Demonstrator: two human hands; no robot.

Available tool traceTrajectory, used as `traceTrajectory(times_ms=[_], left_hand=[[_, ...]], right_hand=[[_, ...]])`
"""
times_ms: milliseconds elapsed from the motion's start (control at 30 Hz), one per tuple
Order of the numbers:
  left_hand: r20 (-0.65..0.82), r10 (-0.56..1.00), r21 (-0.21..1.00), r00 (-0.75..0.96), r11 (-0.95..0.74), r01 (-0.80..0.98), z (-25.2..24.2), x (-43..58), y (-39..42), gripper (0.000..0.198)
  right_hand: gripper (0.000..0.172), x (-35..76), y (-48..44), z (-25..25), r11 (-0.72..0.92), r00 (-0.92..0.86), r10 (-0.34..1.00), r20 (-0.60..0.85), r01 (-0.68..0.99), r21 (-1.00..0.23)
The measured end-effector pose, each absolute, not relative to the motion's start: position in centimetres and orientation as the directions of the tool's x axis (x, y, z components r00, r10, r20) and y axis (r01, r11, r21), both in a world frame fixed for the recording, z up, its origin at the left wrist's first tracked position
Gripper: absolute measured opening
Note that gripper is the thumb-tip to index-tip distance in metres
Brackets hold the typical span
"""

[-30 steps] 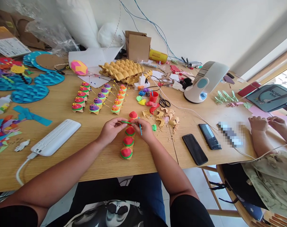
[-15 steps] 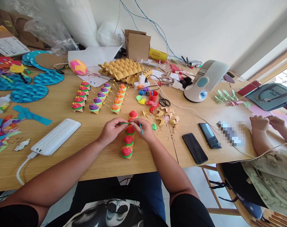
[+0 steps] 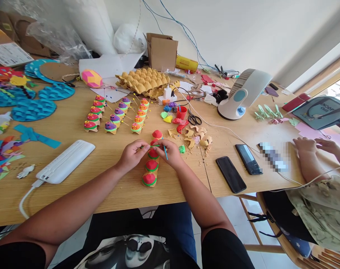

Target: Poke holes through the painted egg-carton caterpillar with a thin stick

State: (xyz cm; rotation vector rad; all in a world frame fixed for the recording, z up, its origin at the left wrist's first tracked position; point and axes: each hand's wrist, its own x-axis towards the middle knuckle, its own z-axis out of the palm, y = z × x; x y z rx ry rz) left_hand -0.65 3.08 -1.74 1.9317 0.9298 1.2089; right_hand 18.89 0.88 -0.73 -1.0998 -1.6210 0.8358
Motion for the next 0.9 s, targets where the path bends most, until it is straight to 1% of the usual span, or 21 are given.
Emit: traceTrajectory(times_ms=[133, 233, 300, 500, 667, 800, 900], left_hand=[[0.410, 0.860, 0.861, 0.305, -0.475, 0.181, -1.81, -0.78, 3.09, 0.022], [0.357, 0.885, 0.901, 0.298, -0.410, 0.139, -1.88, -0.81, 3.01, 0.025], [0.349, 0.892, 0.907, 0.287, -0.398, 0.134, -1.91, -0.78, 2.94, 0.025], [0.419, 0.866, 0.868, 0.272, -0.470, 0.159, -1.74, -0.76, 2.79, 0.017], [0.483, 0.828, 0.809, 0.286, -0.546, 0.216, -1.46, -0.87, 2.84, 0.020], [0.476, 0.828, 0.800, 0.296, -0.548, 0.246, -1.28, -0.85, 2.81, 0.030], [0.467, 0.835, 0.804, 0.292, -0.538, 0.252, -1.37, -0.79, 2.81, 0.022]], right_hand=[[0.038, 18.85, 0.78, -0.68, 0.351, -0.119, 0.936, 0.330, 0.283, -0.893], [0.039, 18.77, 0.77, -0.79, 0.368, -0.113, 0.930, 0.350, 0.267, -0.891], [0.039, 18.74, 0.79, -0.85, 0.377, -0.116, 0.926, 0.359, 0.263, -0.888], [0.040, 18.88, 0.65, -0.61, 0.356, -0.142, 0.934, 0.327, 0.315, -0.880], [0.046, 19.00, 0.41, -0.19, 0.355, -0.173, 0.934, 0.313, 0.341, -0.871], [0.052, 19.02, 0.37, 0.06, 0.350, -0.183, 0.935, 0.303, 0.353, -0.868], [0.051, 19.01, 0.42, -0.01, 0.342, -0.182, 0.938, 0.295, 0.354, -0.870]])
